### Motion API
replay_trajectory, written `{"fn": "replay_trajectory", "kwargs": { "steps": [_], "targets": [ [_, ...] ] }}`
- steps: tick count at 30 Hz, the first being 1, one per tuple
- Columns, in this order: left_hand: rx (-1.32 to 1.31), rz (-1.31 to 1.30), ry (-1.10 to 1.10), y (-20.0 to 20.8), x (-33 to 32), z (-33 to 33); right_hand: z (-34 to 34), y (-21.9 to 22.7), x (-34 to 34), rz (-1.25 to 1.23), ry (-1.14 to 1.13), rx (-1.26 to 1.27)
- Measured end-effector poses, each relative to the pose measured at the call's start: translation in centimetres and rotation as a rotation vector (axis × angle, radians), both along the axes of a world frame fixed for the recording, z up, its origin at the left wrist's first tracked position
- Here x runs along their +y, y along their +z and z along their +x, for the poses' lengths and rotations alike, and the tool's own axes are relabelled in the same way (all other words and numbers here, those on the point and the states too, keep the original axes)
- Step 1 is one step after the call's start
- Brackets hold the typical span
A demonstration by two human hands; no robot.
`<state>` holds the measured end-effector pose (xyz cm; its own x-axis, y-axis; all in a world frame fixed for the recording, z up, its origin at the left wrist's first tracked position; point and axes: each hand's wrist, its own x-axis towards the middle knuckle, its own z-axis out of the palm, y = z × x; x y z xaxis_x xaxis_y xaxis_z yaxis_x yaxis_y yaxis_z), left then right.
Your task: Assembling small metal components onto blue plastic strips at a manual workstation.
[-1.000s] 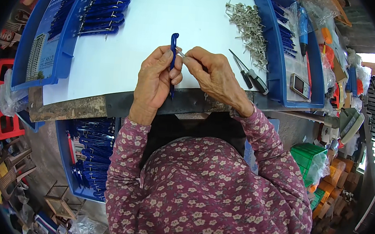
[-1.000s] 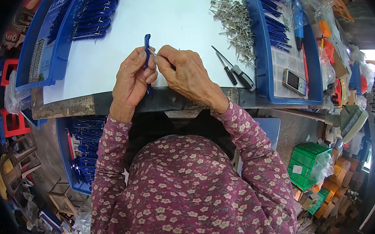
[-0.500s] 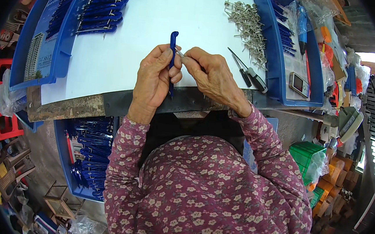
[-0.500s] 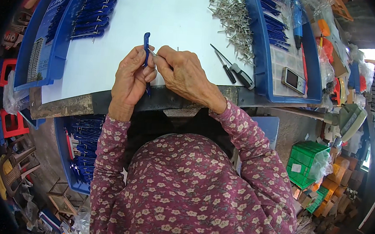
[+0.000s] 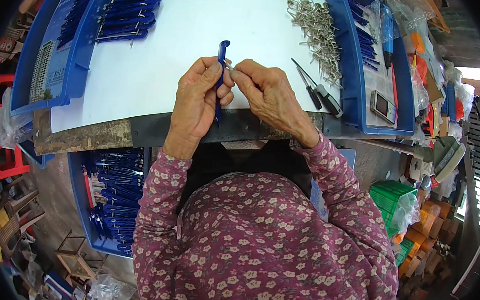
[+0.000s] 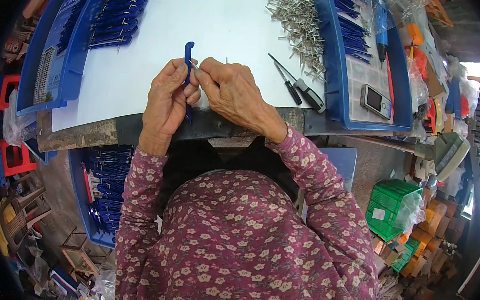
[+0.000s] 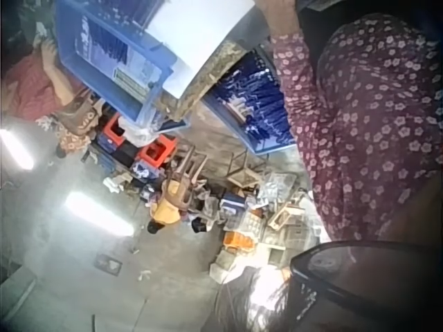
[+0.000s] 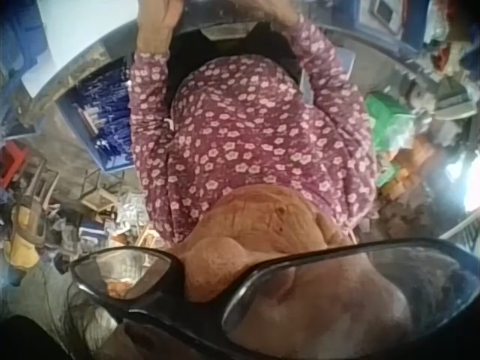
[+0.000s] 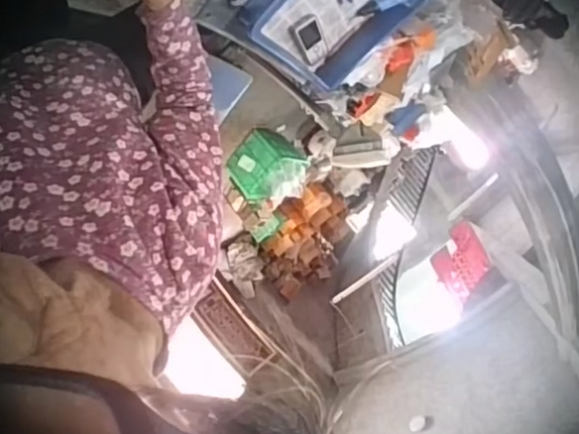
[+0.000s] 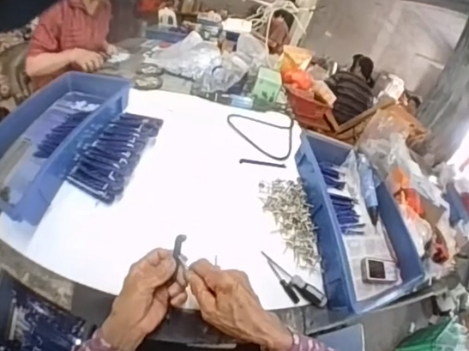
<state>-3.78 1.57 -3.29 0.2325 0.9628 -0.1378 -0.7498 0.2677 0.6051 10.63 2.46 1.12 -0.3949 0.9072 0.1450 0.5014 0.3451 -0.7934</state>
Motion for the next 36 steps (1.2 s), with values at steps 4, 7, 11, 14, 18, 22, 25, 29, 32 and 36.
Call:
{"fn": "replay_trajectory", "kwargs": {
  "steps": [4,7,11,14,18,22,25,29,32,36],
  "targets": [
    [0.009,0.021,0.025,-0.3,-0.1,0.3,-0.2,-0.1,-0.1,0.114,0.028,-0.006],
    [0.124,0.063,0.072,0.0,-0.3,0.5,-0.3,0.0,-0.2,0.168,0.054,-0.069],
    [0.151,0.094,0.093,-0.3,-0.4,0.7,-0.1,-0.1,-0.1,0.156,0.102,-0.07],
    [0.246,0.13,0.087,-0.3,-0.4,0.6,0.4,-0.3,0.4,0.159,0.137,-0.081],
    [0.086,0.064,0.013,-0.1,-0.2,0.0,0.9,0.3,0.2,0.078,0.117,-0.077],
    [-0.085,-0.011,-0.1,-0.2,-0.2,-0.7,1.5,1.2,0.4,0.03,0.08,-0.131],
    [-0.139,-0.036,-0.147,-0.5,0.0,-0.8,1.7,1.4,1.0,0.163,0.133,-0.139],
    [-0.225,-0.044,-0.186,-0.7,0.1,-0.8,1.8,1.3,1.4,0.314,0.163,-0.182],
    [-0.22,-0.048,-0.19,-0.8,0.1,-0.8,1.7,1.6,1.5,0.284,0.16,-0.336],
    [-0.206,-0.068,-0.188,-0.8,0.0,-0.8,1.9,1.4,1.8,0.341,0.199,-0.412]
  ]
}}
